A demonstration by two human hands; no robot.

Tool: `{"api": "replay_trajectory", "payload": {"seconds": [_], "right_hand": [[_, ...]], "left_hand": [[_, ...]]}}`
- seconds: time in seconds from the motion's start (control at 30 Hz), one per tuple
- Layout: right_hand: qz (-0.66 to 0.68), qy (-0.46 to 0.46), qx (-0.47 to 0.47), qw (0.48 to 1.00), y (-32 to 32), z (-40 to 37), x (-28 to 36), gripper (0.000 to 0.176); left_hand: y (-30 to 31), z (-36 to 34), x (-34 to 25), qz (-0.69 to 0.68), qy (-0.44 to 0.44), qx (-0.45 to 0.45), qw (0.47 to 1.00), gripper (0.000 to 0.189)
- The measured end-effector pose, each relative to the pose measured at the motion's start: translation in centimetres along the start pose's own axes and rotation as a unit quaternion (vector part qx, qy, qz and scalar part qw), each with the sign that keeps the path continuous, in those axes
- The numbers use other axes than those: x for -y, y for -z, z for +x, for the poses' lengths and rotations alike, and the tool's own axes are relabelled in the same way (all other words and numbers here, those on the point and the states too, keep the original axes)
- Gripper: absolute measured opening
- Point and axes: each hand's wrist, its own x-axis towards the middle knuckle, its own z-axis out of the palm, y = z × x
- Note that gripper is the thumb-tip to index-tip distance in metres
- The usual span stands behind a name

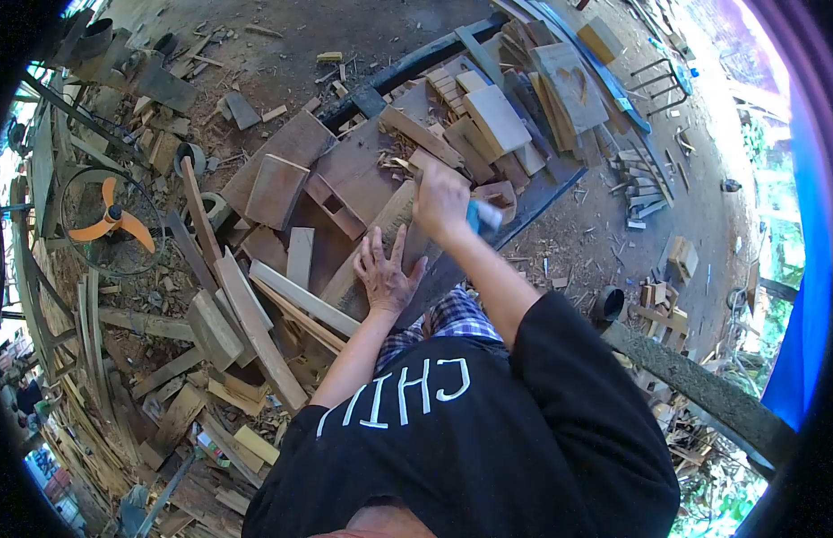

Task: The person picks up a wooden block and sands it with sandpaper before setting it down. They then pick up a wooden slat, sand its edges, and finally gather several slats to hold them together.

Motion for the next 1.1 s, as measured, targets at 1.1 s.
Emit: {"api": "replay_trajectory", "payload": {"seconds": [1.1], "right_hand": [[-0.029,0.038,0.014,0.999,0.2,-0.1,0.3,0.028]], "left_hand": [[0.0,0.1,0.0,-0.027,0.008,0.012,1.0,0.072]]}}
